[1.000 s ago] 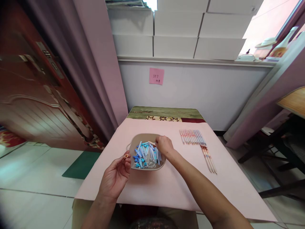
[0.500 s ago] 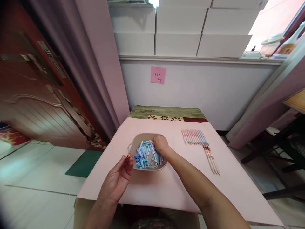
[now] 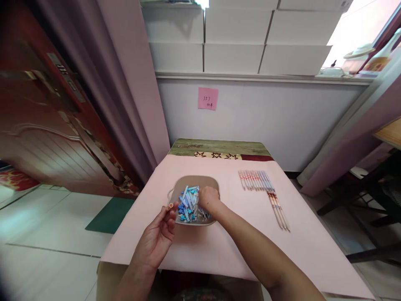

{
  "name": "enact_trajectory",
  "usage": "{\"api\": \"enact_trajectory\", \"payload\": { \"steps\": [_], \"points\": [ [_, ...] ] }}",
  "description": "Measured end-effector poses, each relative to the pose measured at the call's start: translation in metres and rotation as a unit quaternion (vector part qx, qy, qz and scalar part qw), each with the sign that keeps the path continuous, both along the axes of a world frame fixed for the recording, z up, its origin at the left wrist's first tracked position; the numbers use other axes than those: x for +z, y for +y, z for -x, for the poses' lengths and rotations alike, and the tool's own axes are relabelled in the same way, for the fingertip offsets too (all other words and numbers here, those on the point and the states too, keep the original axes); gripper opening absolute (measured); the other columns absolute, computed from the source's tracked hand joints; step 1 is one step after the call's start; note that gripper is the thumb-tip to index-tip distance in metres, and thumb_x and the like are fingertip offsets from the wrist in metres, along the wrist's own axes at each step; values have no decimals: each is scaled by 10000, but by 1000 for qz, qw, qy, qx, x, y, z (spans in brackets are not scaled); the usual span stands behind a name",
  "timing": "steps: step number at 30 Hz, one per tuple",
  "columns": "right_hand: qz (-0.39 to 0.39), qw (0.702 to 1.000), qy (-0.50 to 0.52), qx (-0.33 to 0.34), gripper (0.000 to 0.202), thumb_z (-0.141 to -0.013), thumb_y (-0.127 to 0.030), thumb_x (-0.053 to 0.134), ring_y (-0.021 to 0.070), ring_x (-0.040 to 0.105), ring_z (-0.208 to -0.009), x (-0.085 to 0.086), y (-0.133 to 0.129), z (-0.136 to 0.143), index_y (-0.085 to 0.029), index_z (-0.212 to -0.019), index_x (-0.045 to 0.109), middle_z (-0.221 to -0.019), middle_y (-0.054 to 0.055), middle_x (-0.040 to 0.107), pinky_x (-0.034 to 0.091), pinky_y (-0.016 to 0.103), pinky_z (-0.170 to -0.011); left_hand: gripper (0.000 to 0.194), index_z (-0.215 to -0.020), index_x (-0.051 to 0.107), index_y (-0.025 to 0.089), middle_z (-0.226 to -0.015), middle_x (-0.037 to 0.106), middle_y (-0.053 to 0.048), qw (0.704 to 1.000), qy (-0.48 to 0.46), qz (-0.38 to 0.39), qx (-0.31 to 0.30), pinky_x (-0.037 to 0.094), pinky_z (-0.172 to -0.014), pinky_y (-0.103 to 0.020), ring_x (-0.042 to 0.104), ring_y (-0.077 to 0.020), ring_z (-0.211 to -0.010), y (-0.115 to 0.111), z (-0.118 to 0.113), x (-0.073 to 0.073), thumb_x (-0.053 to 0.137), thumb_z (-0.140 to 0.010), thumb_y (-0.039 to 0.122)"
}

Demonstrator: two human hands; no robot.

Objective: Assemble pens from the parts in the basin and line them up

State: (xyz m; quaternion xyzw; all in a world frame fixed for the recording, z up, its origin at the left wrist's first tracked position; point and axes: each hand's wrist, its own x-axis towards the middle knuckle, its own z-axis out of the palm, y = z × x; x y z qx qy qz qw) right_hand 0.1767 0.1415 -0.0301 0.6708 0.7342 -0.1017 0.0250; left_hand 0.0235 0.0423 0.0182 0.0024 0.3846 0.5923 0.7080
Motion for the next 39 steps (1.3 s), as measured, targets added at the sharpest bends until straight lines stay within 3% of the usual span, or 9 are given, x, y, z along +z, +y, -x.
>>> {"api": "enact_trajectory", "payload": {
  "steps": [7,14,18,24,27,31,35,37,39],
  "points": [
    [-25,997,64,-35,219,-757,-233,589,294,675,-854,13,1,-12,-91,-857,723,-878,210,711,484,320,-684,145,-896,596,27,-773,689,-118,999,-37,32,20,536,-487,-114,643,-74,-560,2,-3,2,452,-887,19],
    [-64,962,264,7,300,-874,-340,450,114,592,-586,39,-23,-27,-148,-862,681,-709,26,692,402,191,-532,116,-897,595,39,-687,657,-73,997,-48,49,-30,495,-418,-107,603,-63,-488,5,-17,0,481,-878,35],
    [3,888,457,57,303,-766,-423,606,104,502,-523,44,-44,-23,-140,-761,715,-593,-1,640,332,194,-468,94,-895,593,50,-651,634,-47,996,-42,53,-53,453,-375,-103,563,-51,-449,2,-20,-2,502,-870,53],
    [80,897,425,95,236,-711,-369,663,77,404,-494,58,-55,-25,-150,-632,702,-501,-36,545,264,191,-452,82,-820,584,82,-567,586,-12,997,-25,39,-66,406,-340,-111,508,-46,-401,-4,-27,-6,514,-860,67],
    [113,881,445,116,241,-712,-368,677,72,386,-490,63,-55,-31,-139,-642,699,-500,-42,519,270,192,-450,98,-782,576,90,-554,577,-8,997,-5,39,-64,389,-335,-114,503,-47,-399,-6,-32,-9,517,-857,67],
    [132,789,595,78,265,-737,-390,681,87,498,-553,63,-62,-43,-148,-846,681,-683,-14,614,388,195,-511,101,-770,570,95,-566,577,-7,998,4,35,-44,389,-342,-125,501,-51,-406,-5,-30,-10,520,-847,52],
    [8,655,754,-54,348,-829,-492,570,114,575,-642,47,-82,-51,-160,-907,636,-891,53,655,450,218,-552,142,-750,558,103,-585,567,-4,999,-19,26,-14,380,-346,-118,495,-44,-421,-2,-20,-7,487,-856,42],
    [-29,618,778,-110,404,-856,-529,518,101,528,-558,36,-95,-50,-156,-942,649,-744,31,629,407,205,-482,167,-727,549,109,-587,558,-1,999,-27,20,-7,381,-350,-114,498,-42,-431,0,-15,-6,474,-858,38],
    [-61,612,775,-144,415,-863,-529,516,80,420,-450,26,-106,-46,-151,-940,668,-530,-36,498,336,194,-422,170,-726,549,113,-585,550,3,999,-31,11,1,388,-354,-115,502,-44,-438,1,-12,-5,472,-857,36]
  ]
}}
